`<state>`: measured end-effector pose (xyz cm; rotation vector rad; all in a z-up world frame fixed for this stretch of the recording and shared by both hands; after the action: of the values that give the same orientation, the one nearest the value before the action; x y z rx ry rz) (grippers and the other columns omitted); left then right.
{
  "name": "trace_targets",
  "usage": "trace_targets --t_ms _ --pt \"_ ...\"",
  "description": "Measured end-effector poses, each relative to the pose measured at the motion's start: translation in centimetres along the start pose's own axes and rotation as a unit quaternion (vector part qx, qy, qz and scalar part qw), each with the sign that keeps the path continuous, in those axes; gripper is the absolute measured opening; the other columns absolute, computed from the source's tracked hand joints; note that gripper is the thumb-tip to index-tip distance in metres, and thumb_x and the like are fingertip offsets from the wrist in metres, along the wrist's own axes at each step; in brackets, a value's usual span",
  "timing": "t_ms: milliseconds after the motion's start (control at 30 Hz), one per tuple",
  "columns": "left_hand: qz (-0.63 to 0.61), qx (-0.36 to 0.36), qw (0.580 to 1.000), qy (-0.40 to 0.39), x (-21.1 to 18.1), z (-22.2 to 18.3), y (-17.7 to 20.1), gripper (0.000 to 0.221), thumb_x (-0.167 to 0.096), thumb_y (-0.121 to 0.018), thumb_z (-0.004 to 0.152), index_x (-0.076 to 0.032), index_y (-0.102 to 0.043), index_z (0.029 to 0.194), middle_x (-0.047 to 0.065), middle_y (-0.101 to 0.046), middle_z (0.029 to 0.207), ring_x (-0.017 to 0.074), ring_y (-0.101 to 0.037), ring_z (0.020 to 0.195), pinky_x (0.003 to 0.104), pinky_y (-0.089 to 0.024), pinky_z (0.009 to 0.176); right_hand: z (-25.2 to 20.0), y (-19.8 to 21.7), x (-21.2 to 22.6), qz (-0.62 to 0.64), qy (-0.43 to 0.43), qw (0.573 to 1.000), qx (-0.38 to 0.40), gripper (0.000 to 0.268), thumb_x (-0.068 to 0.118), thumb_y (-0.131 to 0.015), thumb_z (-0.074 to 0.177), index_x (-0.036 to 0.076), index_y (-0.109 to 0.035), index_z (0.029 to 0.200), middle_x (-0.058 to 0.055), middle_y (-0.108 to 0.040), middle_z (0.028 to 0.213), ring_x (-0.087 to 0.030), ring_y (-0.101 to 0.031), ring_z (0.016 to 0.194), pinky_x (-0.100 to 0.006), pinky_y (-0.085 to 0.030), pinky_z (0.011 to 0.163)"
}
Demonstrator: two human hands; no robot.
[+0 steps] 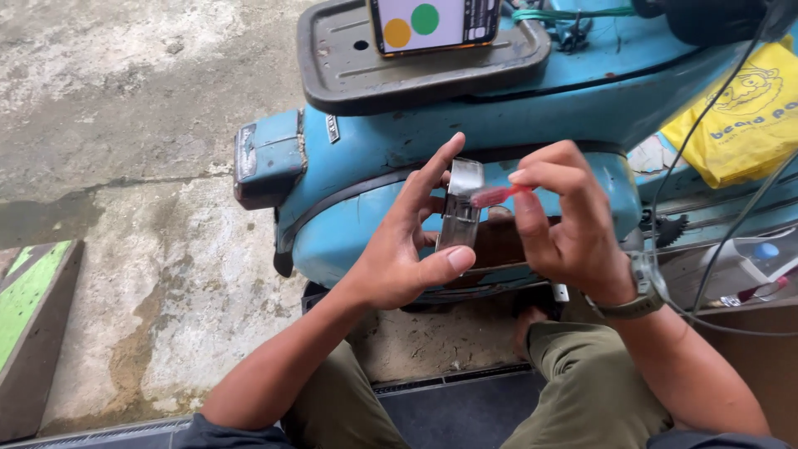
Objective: Cleaning a metal motorcycle component using a small brush while sitting next to a scooter.
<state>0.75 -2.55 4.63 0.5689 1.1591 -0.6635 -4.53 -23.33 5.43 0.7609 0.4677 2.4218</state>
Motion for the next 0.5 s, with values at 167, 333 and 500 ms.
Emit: trace_targets --t_ms 167,333,500 --pt "-0.021 0.008 1.000 0.010 1.0 1.7 0.0 0.096 -0.042 -0.066 0.083 -0.023 -0.018 0.164 0.026 -0.038 0.155 0.0416 -0.060 0.127 0.051 -0.058 0.092 0.3 0.4 -0.7 -0.018 -0.034 0.999 -0.001 0.022 -0.010 -0.056 0.096 -0.001 -0.049 0.115 -0.017 -0.058 0.106 -0.027 -0.057 0.089 -0.038 -0.049 0.081" --pt "-0.039 0.010 0.999 0.023 0.4 2.0 0.2 0.100 -0.043 -0.067 0.081 -0.021 -0.016 0.165 0.023 -0.039 0.151 0.0388 -0.059 0.123 0.046 -0.055 0.088 -0.7 0.2 -1.6 -0.021 -0.001 1.000 0.019 0.028 -0.007 -0.057 0.093 0.002 -0.048 0.119 -0.018 -0.056 0.109 -0.027 -0.055 0.087 -0.038 -0.050 0.077" --pt "-0.006 -0.029 0.999 0.025 -0.1 0.7 1.2 0.101 -0.046 -0.070 0.079 -0.017 -0.021 0.162 0.024 -0.043 0.147 0.0359 -0.059 0.117 0.045 -0.055 0.089 0.4 -0.7 -1.5 -0.024 -0.051 0.998 -0.031 0.020 -0.009 -0.049 0.097 -0.001 -0.046 0.116 -0.016 -0.054 0.108 -0.024 -0.053 0.090 -0.035 -0.046 0.082"
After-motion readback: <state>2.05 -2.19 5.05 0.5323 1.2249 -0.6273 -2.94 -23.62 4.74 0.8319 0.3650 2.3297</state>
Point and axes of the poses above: each hand's wrist, its own z-axis towards the middle knuckle, its own y-axis out of the back of the hand, x = y × z, the point moved 1 cm from there along z, towards the middle knuckle
